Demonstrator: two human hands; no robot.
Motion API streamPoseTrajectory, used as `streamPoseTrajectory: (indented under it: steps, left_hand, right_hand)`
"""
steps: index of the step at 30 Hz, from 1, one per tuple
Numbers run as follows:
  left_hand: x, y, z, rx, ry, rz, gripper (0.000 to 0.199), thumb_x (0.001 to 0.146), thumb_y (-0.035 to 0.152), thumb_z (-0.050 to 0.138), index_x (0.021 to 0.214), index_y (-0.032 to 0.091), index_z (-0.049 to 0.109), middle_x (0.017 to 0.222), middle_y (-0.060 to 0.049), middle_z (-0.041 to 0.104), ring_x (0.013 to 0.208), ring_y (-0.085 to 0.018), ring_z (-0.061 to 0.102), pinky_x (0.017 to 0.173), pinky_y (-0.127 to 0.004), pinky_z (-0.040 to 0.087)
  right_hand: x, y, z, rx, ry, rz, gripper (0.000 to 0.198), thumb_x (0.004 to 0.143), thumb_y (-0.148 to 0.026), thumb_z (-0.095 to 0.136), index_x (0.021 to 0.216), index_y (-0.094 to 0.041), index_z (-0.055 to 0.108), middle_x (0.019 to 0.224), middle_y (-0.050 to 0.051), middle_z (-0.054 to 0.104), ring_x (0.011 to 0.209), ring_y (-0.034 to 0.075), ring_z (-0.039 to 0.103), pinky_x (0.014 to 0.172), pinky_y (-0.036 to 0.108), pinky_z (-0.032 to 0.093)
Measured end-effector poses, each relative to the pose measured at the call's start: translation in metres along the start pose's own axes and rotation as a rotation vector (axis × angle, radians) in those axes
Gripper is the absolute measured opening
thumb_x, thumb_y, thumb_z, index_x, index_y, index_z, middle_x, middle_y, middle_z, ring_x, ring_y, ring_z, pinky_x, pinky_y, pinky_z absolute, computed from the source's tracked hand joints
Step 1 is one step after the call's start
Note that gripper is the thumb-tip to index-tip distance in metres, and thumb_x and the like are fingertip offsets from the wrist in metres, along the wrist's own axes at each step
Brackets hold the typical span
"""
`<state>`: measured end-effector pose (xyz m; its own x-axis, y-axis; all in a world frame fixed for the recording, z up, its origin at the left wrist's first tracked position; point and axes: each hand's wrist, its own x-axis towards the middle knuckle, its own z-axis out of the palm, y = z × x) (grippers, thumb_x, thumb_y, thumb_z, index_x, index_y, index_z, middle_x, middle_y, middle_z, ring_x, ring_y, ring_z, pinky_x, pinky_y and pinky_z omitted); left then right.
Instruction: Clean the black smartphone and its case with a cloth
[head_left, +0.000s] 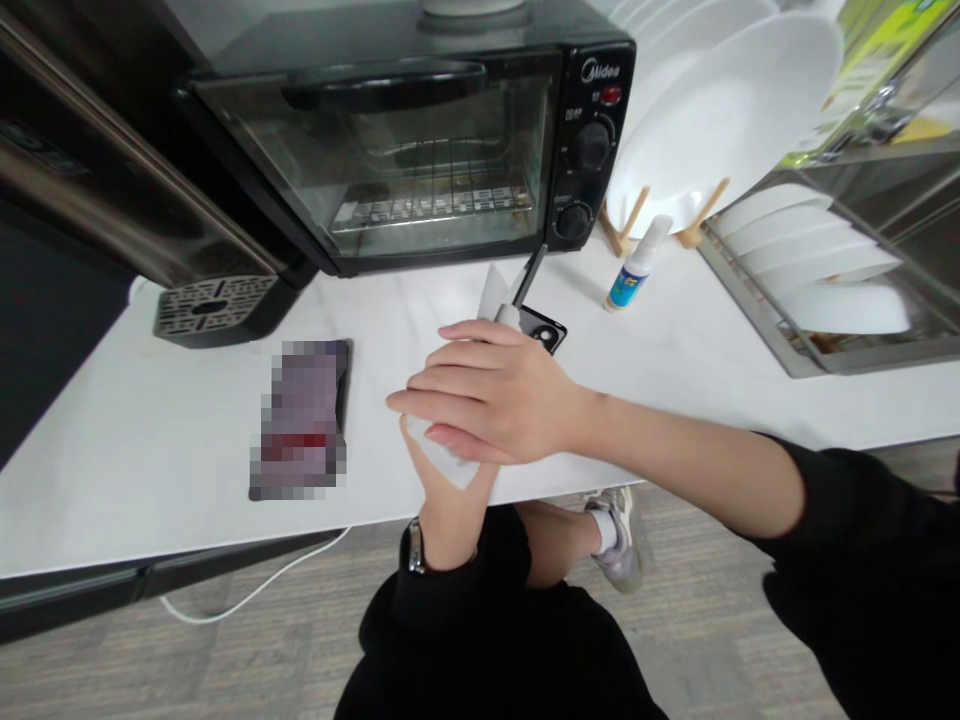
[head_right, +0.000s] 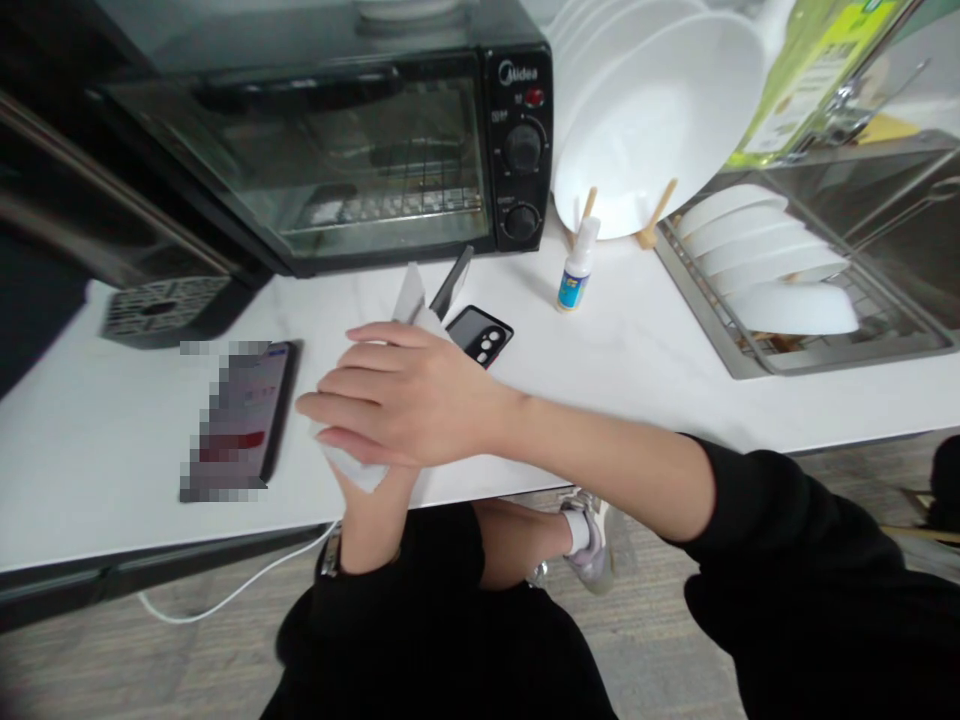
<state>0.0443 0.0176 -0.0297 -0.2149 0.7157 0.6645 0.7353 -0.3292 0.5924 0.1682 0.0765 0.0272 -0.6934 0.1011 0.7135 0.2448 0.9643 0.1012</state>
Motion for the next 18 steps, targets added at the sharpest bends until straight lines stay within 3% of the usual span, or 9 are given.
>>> streamPoseTrajectory:
  steps: [2, 4, 6, 9, 12, 14, 16, 18]
  left_hand:
    - [0.001, 0.002, -0.002, 0.009, -0.016, 0.009, 0.017, 0.085, 0.03, 0.069, 0.072, 0.023, 0.061, 0.06, 0.002, 0.061, 0.057, -0.017, 0.062, 0.052, -0.029, 0.047]
    - [0.006, 0.012, -0.006, 0.018, -0.032, 0.035, 0.019, 0.085, 0.027, 0.072, 0.069, 0.021, 0.063, 0.06, 0.001, 0.064, 0.056, -0.016, 0.063, 0.053, -0.028, 0.048]
    - [0.013, 0.023, -0.01, 0.005, -0.035, 0.07, 0.01, 0.091, 0.027, 0.069, 0.091, 0.02, 0.076, 0.083, -0.002, 0.079, 0.076, -0.019, 0.075, 0.069, -0.029, 0.057]
    - [0.018, 0.031, -0.012, -0.036, -0.018, 0.124, 0.027, 0.097, 0.029, 0.066, 0.121, 0.023, 0.076, 0.114, -0.004, 0.081, 0.102, -0.021, 0.078, 0.09, -0.031, 0.059]
    - [0.012, 0.025, -0.009, -0.018, -0.007, 0.088, 0.014, 0.093, 0.028, 0.069, 0.101, 0.02, 0.078, 0.092, -0.003, 0.081, 0.084, -0.02, 0.077, 0.076, -0.03, 0.059]
    - [0.005, 0.018, -0.005, -0.019, 0.023, 0.036, 0.012, 0.09, 0.028, 0.068, 0.081, 0.02, 0.07, 0.07, 0.0, 0.072, 0.064, -0.016, 0.069, 0.059, -0.027, 0.053]
    - [-0.001, 0.013, -0.003, -0.033, 0.081, -0.018, 0.015, 0.092, 0.03, 0.062, 0.08, 0.022, 0.065, 0.068, 0.002, 0.066, 0.061, -0.014, 0.065, 0.055, -0.027, 0.049]
    - [-0.002, 0.013, -0.003, -0.014, 0.058, -0.025, 0.014, 0.095, 0.029, 0.058, 0.085, 0.022, 0.066, 0.069, 0.002, 0.066, 0.062, -0.014, 0.065, 0.057, -0.027, 0.049]
  right_hand:
    - [-0.003, 0.008, -0.002, -0.012, -0.027, 0.019, 0.046, 0.113, -0.038, 0.028, 0.122, -0.021, 0.069, 0.108, -0.001, 0.077, 0.103, 0.016, 0.066, 0.11, 0.039, 0.045]
    - [-0.009, 0.028, -0.006, -0.019, 0.023, 0.166, 0.052, 0.113, -0.038, 0.023, 0.109, -0.021, 0.073, 0.098, 0.001, 0.076, 0.097, 0.019, 0.066, 0.103, 0.044, 0.047]
    - [-0.016, 0.048, -0.012, -0.014, 0.129, 0.368, 0.058, 0.113, -0.038, 0.021, 0.096, -0.021, 0.074, 0.089, 0.003, 0.076, 0.091, 0.021, 0.065, 0.095, 0.046, 0.049]
    - [-0.018, 0.06, -0.017, -0.006, 0.251, 0.517, 0.058, 0.113, -0.037, 0.022, 0.093, -0.021, 0.075, 0.091, 0.005, 0.076, 0.092, 0.022, 0.064, 0.089, 0.044, 0.051]
    - [-0.011, 0.04, -0.013, -0.023, 0.239, 0.386, 0.048, 0.112, -0.034, 0.029, 0.1, -0.022, 0.074, 0.099, 0.003, 0.076, 0.102, 0.022, 0.065, 0.108, 0.049, 0.048]
    - [-0.005, 0.018, -0.009, -0.006, 0.135, 0.224, 0.043, 0.111, -0.034, 0.031, 0.108, -0.023, 0.073, 0.102, -0.001, 0.076, 0.106, 0.019, 0.066, 0.12, 0.05, 0.04]
    - [-0.001, 0.003, -0.005, 0.013, 0.025, 0.097, 0.042, 0.111, -0.036, 0.031, 0.117, -0.023, 0.071, 0.105, -0.002, 0.076, 0.106, 0.016, 0.067, 0.121, 0.044, 0.041]
    - [-0.001, 0.002, -0.005, 0.007, -0.01, 0.077, 0.044, 0.112, -0.038, 0.029, 0.118, -0.024, 0.071, 0.105, -0.003, 0.076, 0.103, 0.015, 0.068, 0.117, 0.042, 0.045]
